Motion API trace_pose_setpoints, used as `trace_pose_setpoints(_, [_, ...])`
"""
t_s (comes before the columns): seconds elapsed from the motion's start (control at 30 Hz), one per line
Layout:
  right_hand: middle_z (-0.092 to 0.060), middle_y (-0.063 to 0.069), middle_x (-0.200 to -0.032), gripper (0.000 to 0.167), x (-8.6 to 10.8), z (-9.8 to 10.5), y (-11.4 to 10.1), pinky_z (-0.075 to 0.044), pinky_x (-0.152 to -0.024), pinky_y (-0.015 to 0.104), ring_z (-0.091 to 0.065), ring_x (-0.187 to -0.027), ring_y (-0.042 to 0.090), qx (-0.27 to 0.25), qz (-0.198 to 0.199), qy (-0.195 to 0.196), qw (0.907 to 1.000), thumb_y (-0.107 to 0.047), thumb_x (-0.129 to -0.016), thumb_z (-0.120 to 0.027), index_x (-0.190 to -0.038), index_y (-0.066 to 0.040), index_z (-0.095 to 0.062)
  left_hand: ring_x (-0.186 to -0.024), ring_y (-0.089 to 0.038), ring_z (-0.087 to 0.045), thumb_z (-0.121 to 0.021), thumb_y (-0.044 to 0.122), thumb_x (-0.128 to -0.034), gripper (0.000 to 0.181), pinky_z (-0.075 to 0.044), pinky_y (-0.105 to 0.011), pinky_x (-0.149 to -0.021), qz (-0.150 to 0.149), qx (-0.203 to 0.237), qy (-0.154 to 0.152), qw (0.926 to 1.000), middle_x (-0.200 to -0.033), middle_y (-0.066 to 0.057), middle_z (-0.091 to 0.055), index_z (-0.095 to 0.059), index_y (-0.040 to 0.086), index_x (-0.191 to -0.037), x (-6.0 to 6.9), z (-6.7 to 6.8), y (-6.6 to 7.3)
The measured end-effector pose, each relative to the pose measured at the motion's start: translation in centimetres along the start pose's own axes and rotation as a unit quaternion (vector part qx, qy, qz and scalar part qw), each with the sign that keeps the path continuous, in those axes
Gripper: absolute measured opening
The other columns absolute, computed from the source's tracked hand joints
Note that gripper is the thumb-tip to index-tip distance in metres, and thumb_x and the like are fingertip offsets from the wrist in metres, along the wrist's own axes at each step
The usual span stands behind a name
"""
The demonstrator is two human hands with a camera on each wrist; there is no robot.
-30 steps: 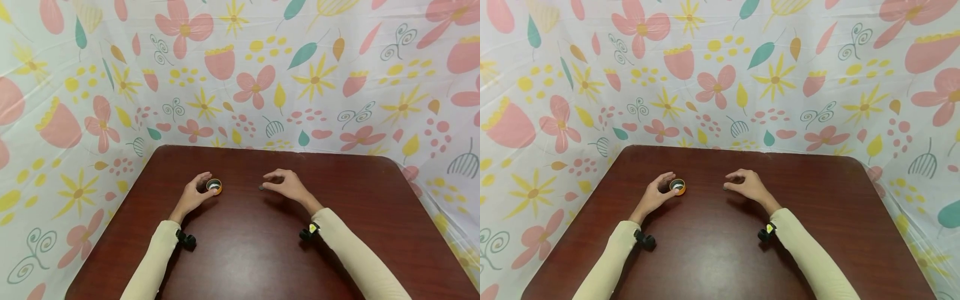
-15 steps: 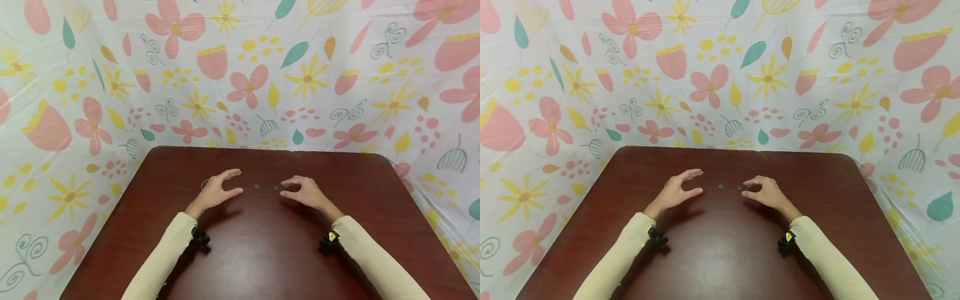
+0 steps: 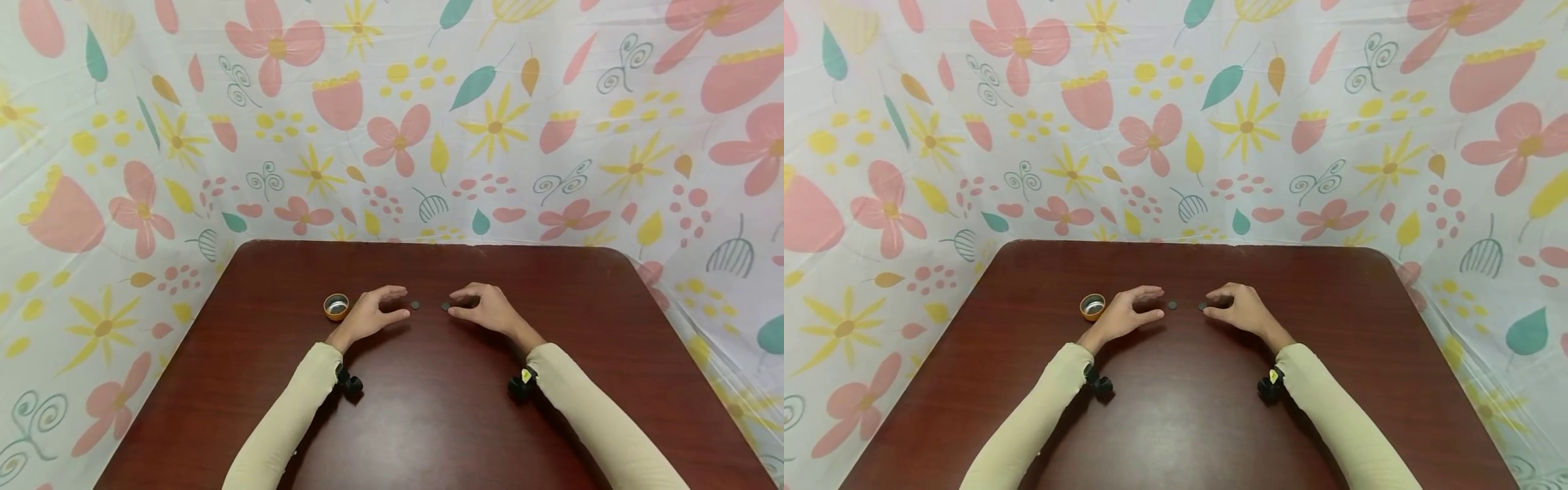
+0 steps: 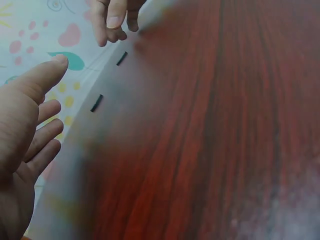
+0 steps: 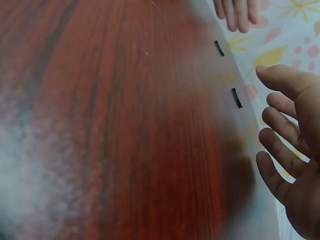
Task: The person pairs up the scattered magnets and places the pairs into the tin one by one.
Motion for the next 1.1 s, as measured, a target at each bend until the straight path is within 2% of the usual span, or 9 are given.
trace_pose_setpoints(0.17, [-0.071, 0.003, -0.101, 0.034, -0.4, -0.1, 0.3, -0.057, -0.080, 0.039, -0.068, -0.092, 0.020, 0.011, -0.005, -0.001, 0.9999, -0.027, -0.086, -0.086, -0.114, -0.008, -0.079, -0.132, -0.016, -0.057, -0.074, 0.044, -0.0947, 0.060, -0.048, -0.043, -0.108, -0.001, -0.007, -0.007, 1.0000, -0.141, 0.003, -0.062, -0.060, 0.012, -0.143, -0.7, -0.6, -0.5])
trace_pose_setpoints(0.33, [-0.071, 0.001, -0.100, 0.031, -0.9, -0.2, 0.7, -0.056, -0.079, 0.038, -0.067, -0.091, 0.017, 0.022, -0.011, -0.005, 0.9997, -0.028, -0.086, -0.085, -0.112, -0.011, -0.080, -0.132, -0.013, -0.056, -0.074, 0.042, -0.0947, 0.055, -0.048, -0.041, -0.108, -0.001, -0.021, -0.007, 0.9998, -0.139, 0.005, -0.063, -0.063, 0.014, -0.141, -1.5, -1.3, -1.0])
trace_pose_setpoints(0.5, [-0.071, -0.001, -0.101, 0.028, -1.2, -0.4, 1.3, -0.055, -0.080, 0.039, -0.065, -0.092, 0.016, 0.046, -0.007, -0.011, 0.9988, -0.030, -0.086, -0.085, -0.110, -0.016, -0.082, -0.135, -0.017, -0.054, -0.074, 0.038, -0.0959, 0.049, -0.046, -0.044, -0.110, -0.003, -0.032, -0.005, 0.9995, -0.140, 0.004, -0.063, -0.066, 0.016, -0.139, -2.0, -1.8, -1.1])
trace_pose_setpoints(0.77, [-0.072, -0.004, -0.099, 0.027, -1.5, -0.9, 1.4, -0.056, -0.083, 0.042, -0.066, -0.095, 0.018, 0.062, -0.004, -0.026, 0.9977, -0.031, -0.086, -0.085, -0.109, -0.017, -0.082, -0.128, -0.020, -0.050, -0.074, 0.033, -0.0958, 0.041, -0.037, -0.047, -0.112, -0.012, -0.089, 0.016, 0.9958, -0.141, 0.000, -0.062, -0.071, 0.015, -0.132, -2.3, -2.2, -1.2])
trace_pose_setpoints(1.1, [-0.072, -0.004, -0.097, 0.023, -1.8, -1.1, 1.4, -0.056, -0.082, 0.041, -0.066, -0.093, 0.017, 0.056, -0.019, -0.035, 0.9976, -0.030, -0.087, -0.084, -0.106, -0.018, -0.083, -0.123, -0.023, -0.050, -0.075, 0.031, -0.0959, 0.027, -0.035, -0.048, -0.104, 0.012, -0.123, 0.032, 0.9918, -0.132, 0.001, -0.066, -0.078, 0.017, -0.119, -2.6, -2.4, -1.3])
Point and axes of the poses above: each hand's wrist, its own x-axis away from the middle knuckle, its own z-axis out of the back of the hand, y = z × x, the point moved 3 cm from there along -x, towards the middle knuckle
